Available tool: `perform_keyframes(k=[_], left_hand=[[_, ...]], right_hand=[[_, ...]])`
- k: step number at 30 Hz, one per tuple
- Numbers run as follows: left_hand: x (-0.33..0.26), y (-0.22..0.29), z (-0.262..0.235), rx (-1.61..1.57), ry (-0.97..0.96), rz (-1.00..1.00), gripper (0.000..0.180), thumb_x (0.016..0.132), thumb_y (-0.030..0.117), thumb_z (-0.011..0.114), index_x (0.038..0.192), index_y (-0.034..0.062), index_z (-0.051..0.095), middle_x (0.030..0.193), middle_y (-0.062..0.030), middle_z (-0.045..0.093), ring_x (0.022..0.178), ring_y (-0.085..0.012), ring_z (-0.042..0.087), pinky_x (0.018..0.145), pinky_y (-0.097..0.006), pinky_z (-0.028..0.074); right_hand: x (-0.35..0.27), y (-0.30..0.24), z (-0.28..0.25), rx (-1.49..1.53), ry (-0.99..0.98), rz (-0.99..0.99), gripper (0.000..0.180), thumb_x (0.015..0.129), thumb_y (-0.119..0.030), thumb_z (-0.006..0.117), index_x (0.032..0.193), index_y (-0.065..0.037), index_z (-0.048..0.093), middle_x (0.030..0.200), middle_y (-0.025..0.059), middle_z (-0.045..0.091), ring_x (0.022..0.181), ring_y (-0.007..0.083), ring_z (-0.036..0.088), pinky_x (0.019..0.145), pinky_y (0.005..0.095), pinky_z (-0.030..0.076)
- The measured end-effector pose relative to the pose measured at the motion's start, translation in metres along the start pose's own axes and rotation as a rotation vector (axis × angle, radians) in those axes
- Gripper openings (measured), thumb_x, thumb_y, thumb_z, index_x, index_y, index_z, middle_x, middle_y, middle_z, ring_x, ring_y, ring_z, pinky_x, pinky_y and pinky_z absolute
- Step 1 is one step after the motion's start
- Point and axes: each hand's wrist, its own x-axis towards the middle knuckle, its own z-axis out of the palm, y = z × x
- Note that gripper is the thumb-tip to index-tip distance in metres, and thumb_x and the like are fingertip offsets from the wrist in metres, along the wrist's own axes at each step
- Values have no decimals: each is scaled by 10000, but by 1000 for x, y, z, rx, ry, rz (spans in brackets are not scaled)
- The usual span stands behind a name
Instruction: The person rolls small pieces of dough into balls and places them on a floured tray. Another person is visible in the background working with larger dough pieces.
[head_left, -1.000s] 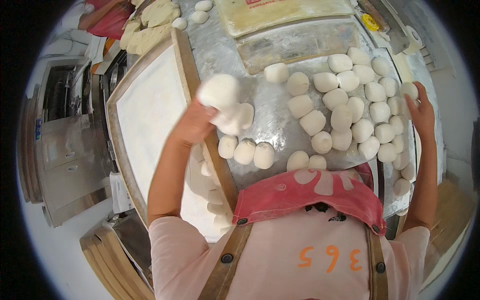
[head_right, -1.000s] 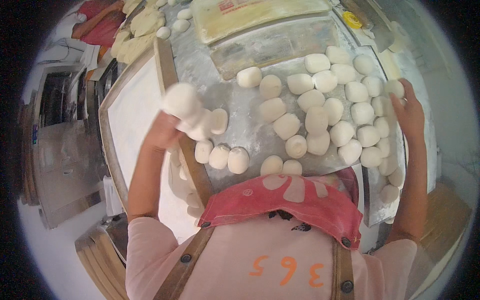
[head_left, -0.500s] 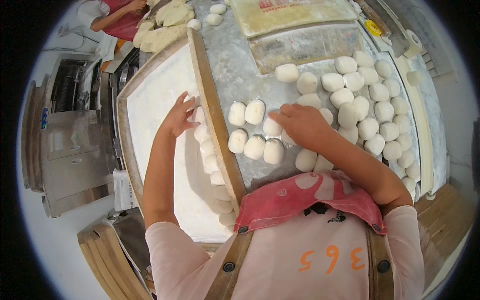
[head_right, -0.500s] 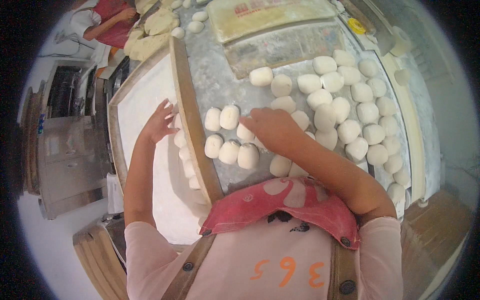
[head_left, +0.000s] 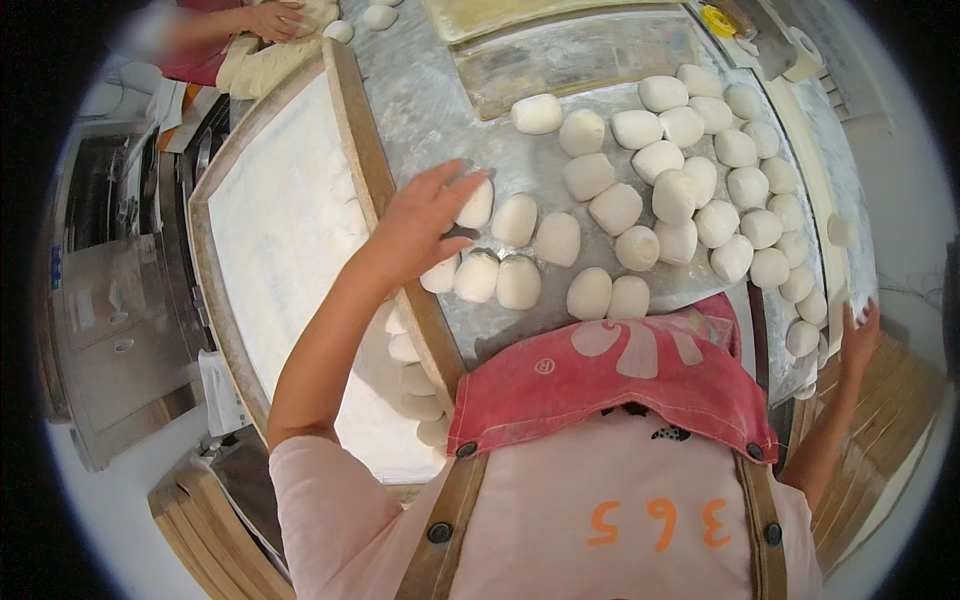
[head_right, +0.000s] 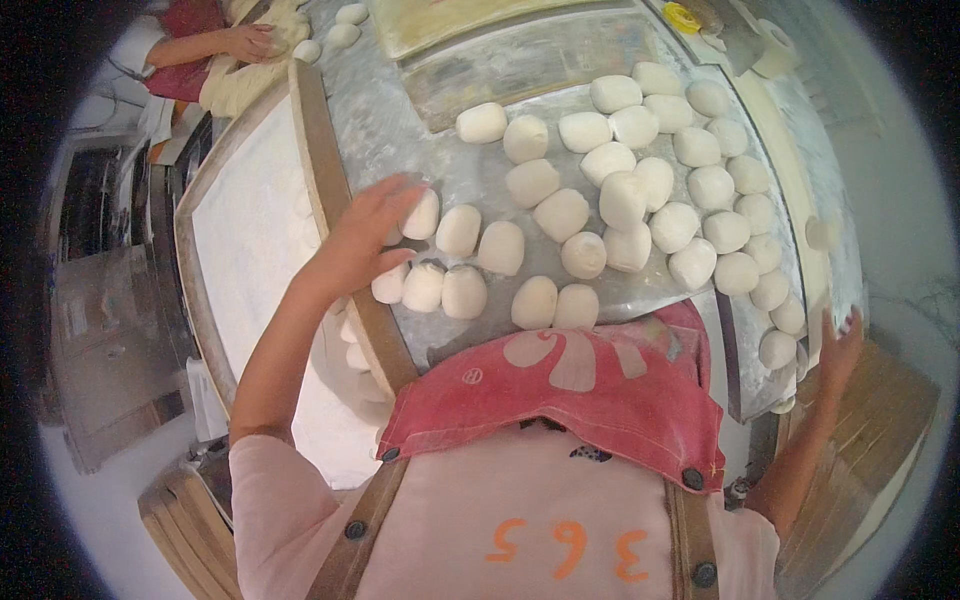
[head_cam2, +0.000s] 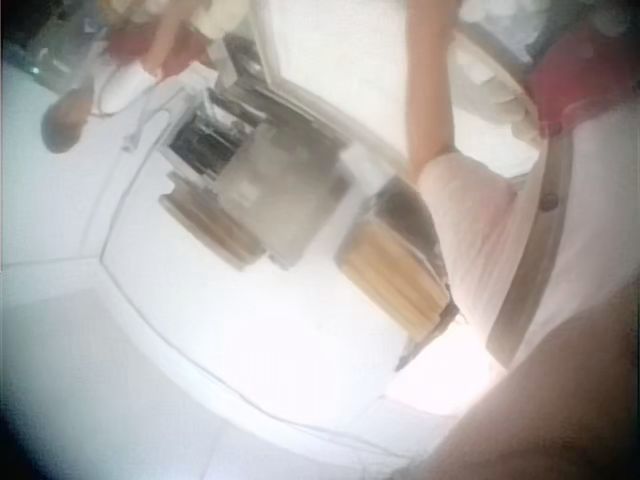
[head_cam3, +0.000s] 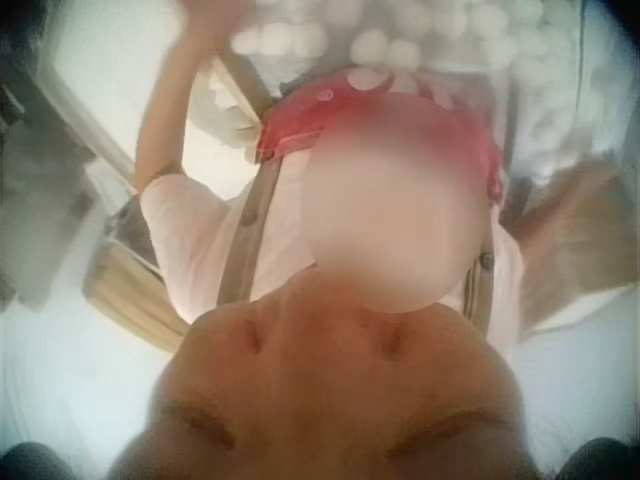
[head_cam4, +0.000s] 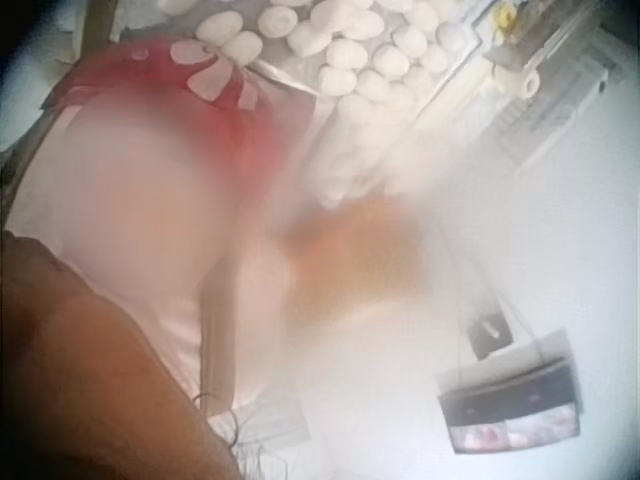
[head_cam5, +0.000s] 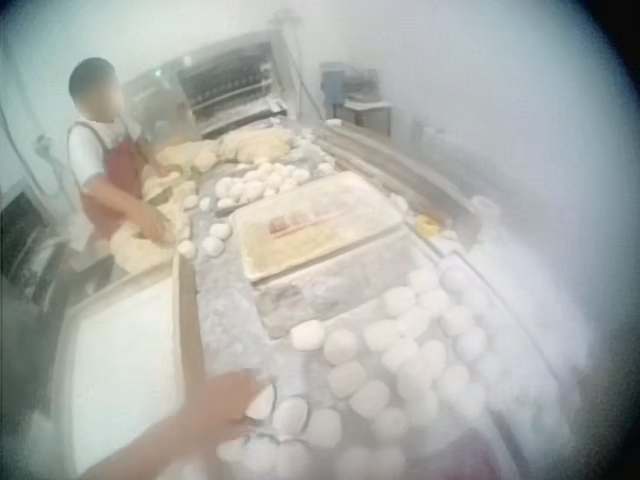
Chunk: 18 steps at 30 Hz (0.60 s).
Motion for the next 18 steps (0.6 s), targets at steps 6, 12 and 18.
perform_keyframes(k=[6,12,18], left_hand=[[17,0,26,16,-232,-145,770,747,146,803,1427,216,448,1382,-132,470,1295,-339,447,1013,-472,432],[22,7,34,30,-169,-176,792,721,174,826,1420,230,458,1343,-86,494,1306,-292,429,1035,-629,349],[28,45,33,261,-143,-14,860,669,224,854,1428,280,455,1342,-77,514,1286,-289,459,1076,-732,209]], right_hand=[[-10,14,-5,287,-286,388,815,863,-426,739,1487,-67,357,1053,150,664,897,231,633,702,351,520],[27,-6,19,-228,-74,-191,516,878,-404,707,1212,-34,572,942,222,683,869,374,666,741,419,508],[57,-77,33,-172,-132,-236,379,901,-372,661,1112,-65,589,976,213,672,924,426,639,794,454,500]])
